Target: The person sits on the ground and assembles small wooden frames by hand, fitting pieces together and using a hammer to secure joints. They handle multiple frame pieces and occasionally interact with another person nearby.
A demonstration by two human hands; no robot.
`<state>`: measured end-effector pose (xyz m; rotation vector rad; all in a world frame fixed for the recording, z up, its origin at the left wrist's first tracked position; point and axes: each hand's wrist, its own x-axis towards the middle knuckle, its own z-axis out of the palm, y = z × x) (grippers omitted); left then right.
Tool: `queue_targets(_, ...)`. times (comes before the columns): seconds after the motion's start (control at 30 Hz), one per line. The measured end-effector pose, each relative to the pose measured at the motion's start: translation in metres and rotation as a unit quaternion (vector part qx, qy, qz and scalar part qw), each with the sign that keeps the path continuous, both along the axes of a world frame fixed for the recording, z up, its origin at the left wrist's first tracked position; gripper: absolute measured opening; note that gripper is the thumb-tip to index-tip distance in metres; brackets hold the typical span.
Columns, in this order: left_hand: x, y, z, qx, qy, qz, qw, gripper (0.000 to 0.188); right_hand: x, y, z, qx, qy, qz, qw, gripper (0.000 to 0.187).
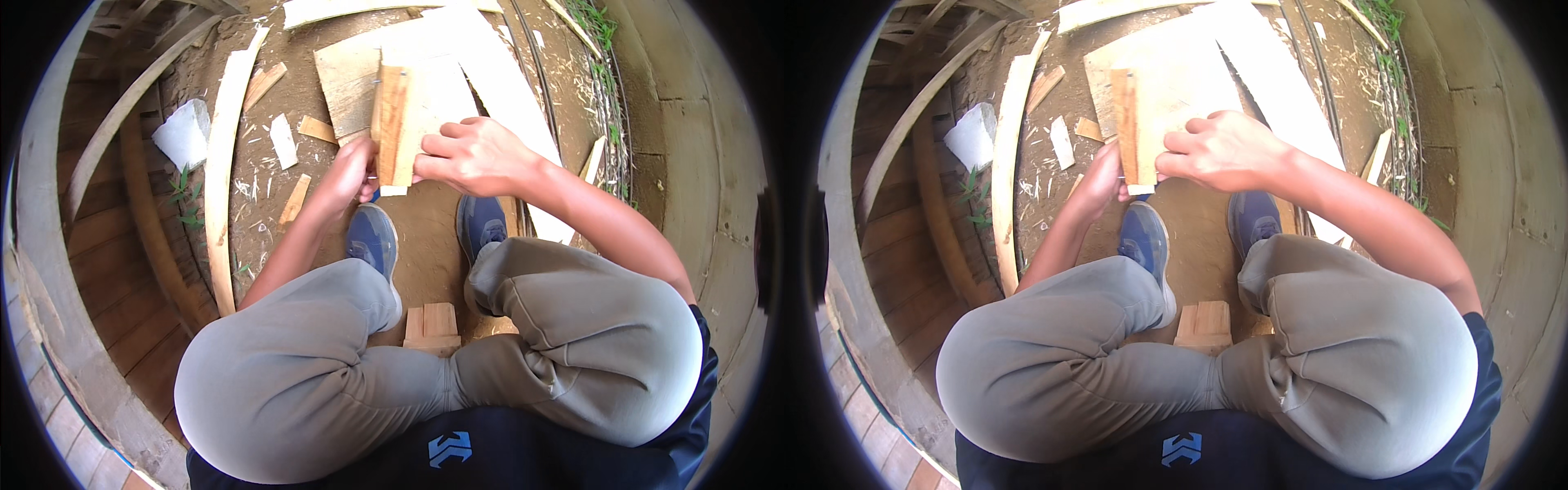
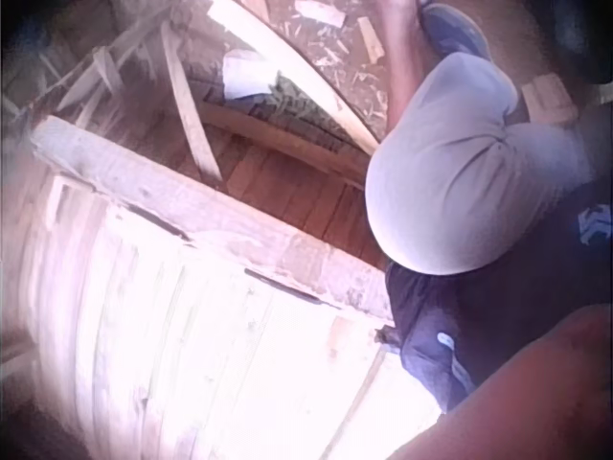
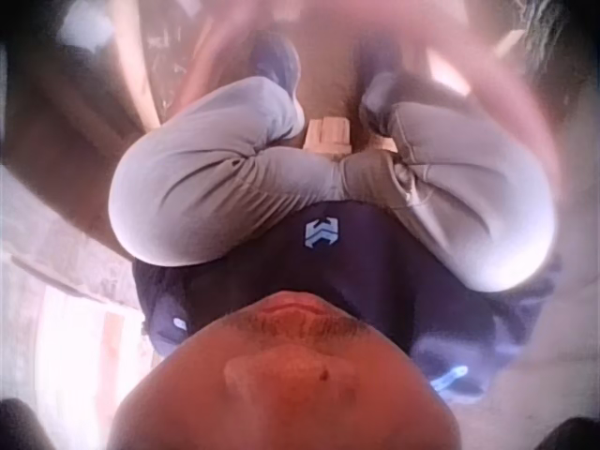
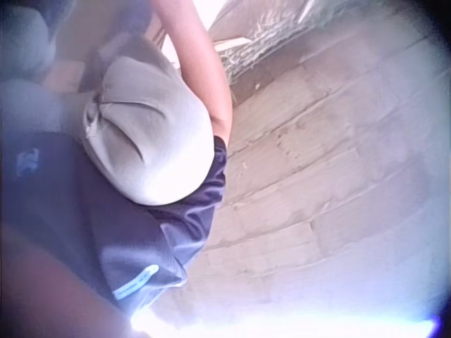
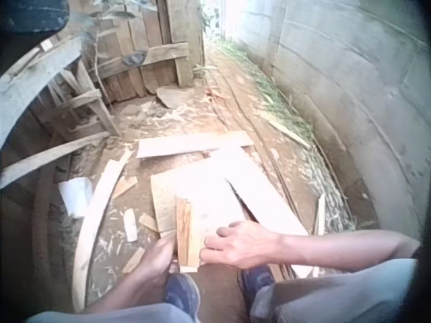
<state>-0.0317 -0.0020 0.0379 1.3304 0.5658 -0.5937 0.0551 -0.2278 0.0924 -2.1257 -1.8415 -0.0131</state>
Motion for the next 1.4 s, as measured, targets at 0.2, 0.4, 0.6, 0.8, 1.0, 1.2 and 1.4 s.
queue_targets(0.2, 0.005, 0.04, 0.005, 0.226, -0.188, -0.049, 0.955, 0.048, 0.002, -0.002, 0.005, -0.007, 0.053, -0.043, 0.998, 0.011)
queue_targets(0.4, 0.02, 0.011, 0.055, 0.018, -0.24, -0.112, 0.964, 0.048, 0.004, 0.006, 0.011, -0.04, 0.066, -0.002, 0.997, 0.011)
queue_targets(0.6, 0.018, 0.005, 0.062, 0.044, -0.286, -0.019, 0.957, 0.014, -0.004, 0.013, 0.019, -0.049, 0.072, -0.016, 0.996, 0.03)
queue_targets(0.8, 0.004, -0.002, 0.045, 0.067, -0.375, 0.01, 0.925, 0.007, -0.012, 0.018, 0.006, -0.003, 0.072, -0.003, 0.997, 0.043)
queue_targets(1.0, -0.004, -0.015, 0.04, -0.014, -0.356, 0.022, 0.934, 0.012, -0.013, 0.011, 0.0, -0.068, 0.11, 0.014, 0.991, 0.041)
queue_targets(1.2, -0.005, -0.019, 0.04, -0.122, -0.331, 0.087, 0.932, 0.015, -0.026, 0.013, 0.001, -0.042, 0.115, -0.032, 0.992, 0.04)
queue_targets(1.4, -0.009, -0.03, 0.043, -0.057, -0.319, 0.133, 0.936, 0.015, -0.036, 0.01, -0.009, -0.002, 0.097, -0.043, 0.994, 0.036)
